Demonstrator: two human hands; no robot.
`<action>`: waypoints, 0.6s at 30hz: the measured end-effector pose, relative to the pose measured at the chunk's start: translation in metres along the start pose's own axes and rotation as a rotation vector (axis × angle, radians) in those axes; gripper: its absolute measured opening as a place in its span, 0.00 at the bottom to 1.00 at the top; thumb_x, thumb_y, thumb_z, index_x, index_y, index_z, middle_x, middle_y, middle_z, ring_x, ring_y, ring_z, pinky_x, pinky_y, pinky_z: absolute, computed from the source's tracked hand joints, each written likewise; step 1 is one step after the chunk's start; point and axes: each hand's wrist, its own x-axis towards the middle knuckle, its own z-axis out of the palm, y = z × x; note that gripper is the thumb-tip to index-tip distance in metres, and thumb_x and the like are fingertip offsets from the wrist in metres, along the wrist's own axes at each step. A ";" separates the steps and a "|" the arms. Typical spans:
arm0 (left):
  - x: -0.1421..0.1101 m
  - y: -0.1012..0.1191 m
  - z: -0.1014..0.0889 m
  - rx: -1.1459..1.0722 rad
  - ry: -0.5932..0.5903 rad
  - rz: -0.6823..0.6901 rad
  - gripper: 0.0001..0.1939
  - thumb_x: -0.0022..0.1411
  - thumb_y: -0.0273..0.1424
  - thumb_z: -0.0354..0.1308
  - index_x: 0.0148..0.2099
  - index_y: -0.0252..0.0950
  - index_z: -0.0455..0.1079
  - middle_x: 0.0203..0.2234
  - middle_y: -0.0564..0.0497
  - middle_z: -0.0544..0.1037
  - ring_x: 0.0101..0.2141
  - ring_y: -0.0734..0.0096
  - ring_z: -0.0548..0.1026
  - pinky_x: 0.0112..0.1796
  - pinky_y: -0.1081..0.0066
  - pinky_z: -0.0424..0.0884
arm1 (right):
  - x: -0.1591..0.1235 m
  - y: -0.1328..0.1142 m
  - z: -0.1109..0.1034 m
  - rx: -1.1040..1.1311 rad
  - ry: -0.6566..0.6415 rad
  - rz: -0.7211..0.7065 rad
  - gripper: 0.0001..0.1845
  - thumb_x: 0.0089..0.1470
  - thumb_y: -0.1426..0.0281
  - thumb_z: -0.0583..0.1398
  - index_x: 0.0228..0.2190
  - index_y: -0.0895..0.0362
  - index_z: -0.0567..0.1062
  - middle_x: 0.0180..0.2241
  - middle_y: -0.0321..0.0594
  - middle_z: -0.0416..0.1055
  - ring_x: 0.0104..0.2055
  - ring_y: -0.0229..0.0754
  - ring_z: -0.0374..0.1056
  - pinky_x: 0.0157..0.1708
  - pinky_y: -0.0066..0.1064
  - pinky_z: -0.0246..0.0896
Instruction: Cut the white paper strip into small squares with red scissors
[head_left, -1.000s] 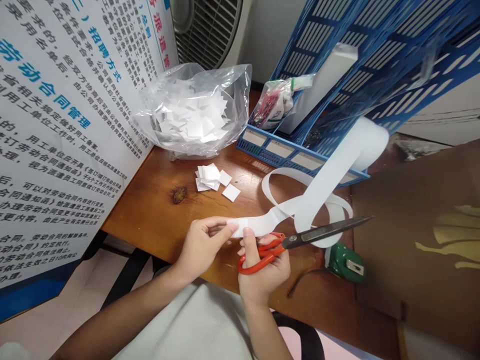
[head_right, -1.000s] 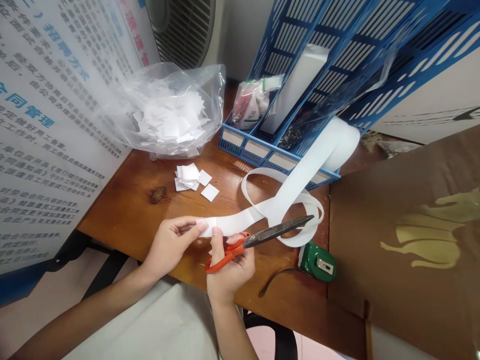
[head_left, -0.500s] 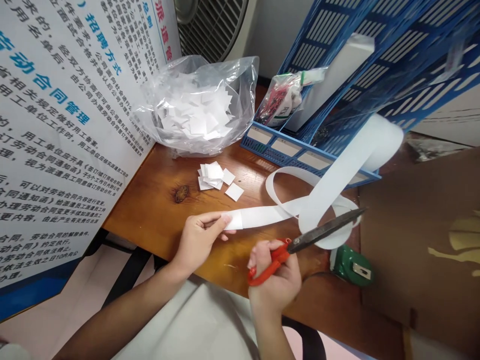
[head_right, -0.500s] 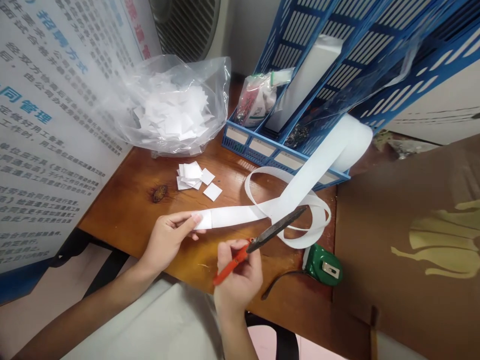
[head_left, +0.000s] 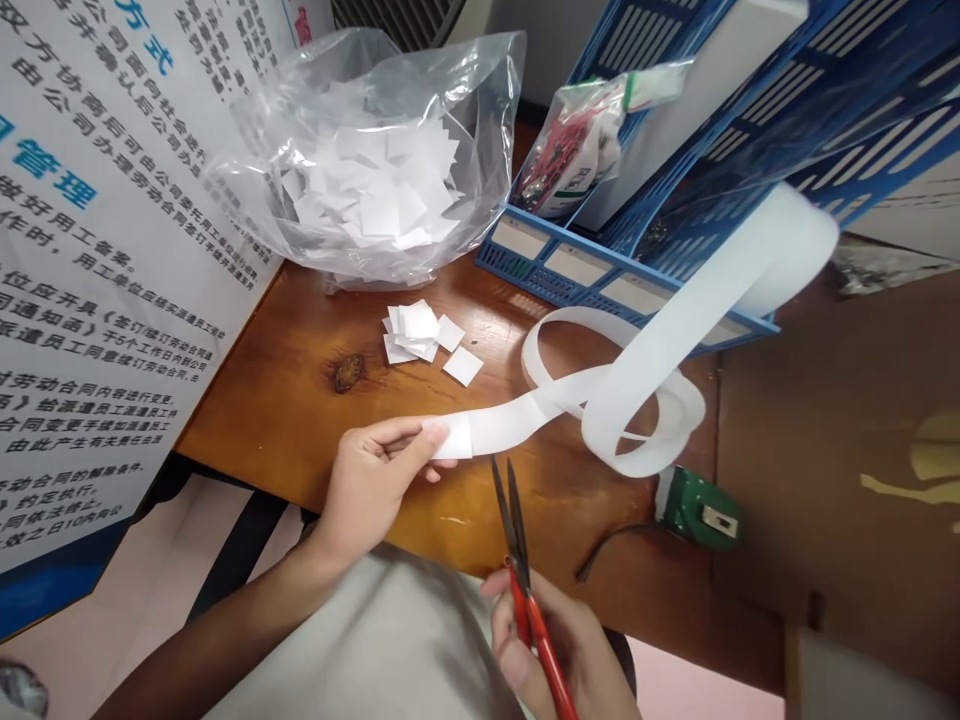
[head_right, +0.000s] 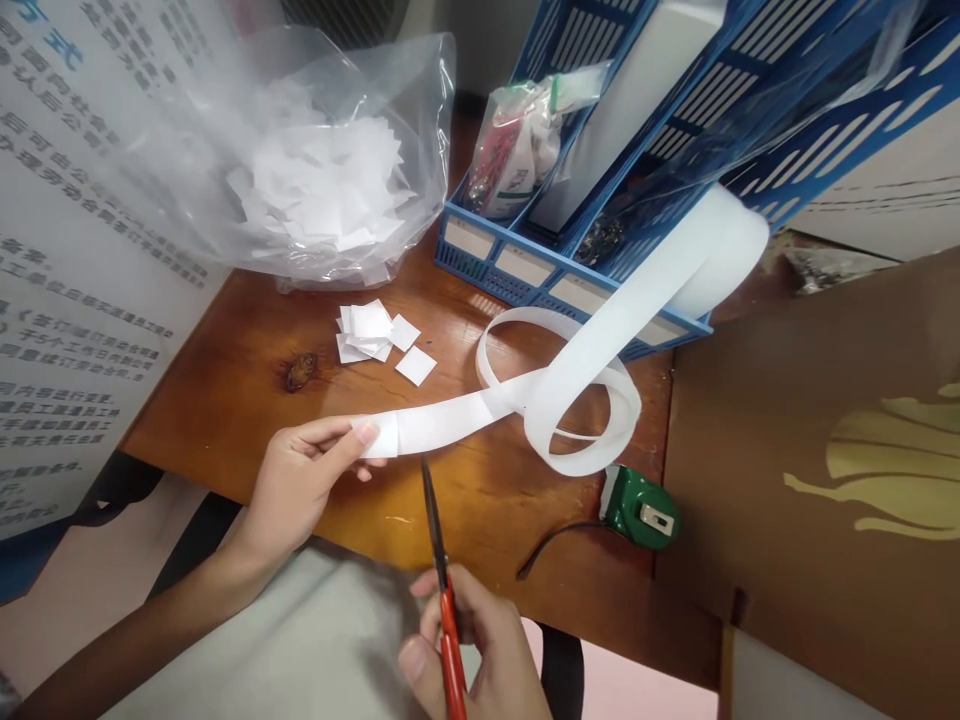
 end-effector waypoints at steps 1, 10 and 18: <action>-0.002 0.002 0.001 0.011 -0.001 0.009 0.07 0.62 0.34 0.69 0.39 0.37 0.86 0.27 0.51 0.86 0.25 0.77 0.79 0.28 0.83 0.76 | 0.006 -0.003 0.001 0.008 -0.005 -0.004 0.25 0.55 0.47 0.65 0.41 0.56 0.77 0.28 0.40 0.72 0.29 0.43 0.67 0.30 0.31 0.63; -0.010 0.010 0.006 0.069 0.059 0.099 0.03 0.60 0.29 0.69 0.34 0.38 0.84 0.23 0.55 0.83 0.23 0.78 0.79 0.26 0.85 0.76 | 0.032 -0.028 0.017 0.190 -0.085 -0.038 0.33 0.52 0.40 0.64 0.42 0.58 0.75 0.26 0.35 0.67 0.25 0.36 0.58 0.28 0.31 0.54; -0.012 0.006 0.007 0.140 0.114 0.187 0.03 0.61 0.30 0.69 0.36 0.38 0.84 0.27 0.54 0.85 0.24 0.77 0.81 0.27 0.84 0.78 | 0.035 -0.017 0.017 0.156 -0.100 -0.067 0.29 0.56 0.43 0.63 0.43 0.56 0.73 0.29 0.35 0.69 0.26 0.36 0.60 0.28 0.30 0.54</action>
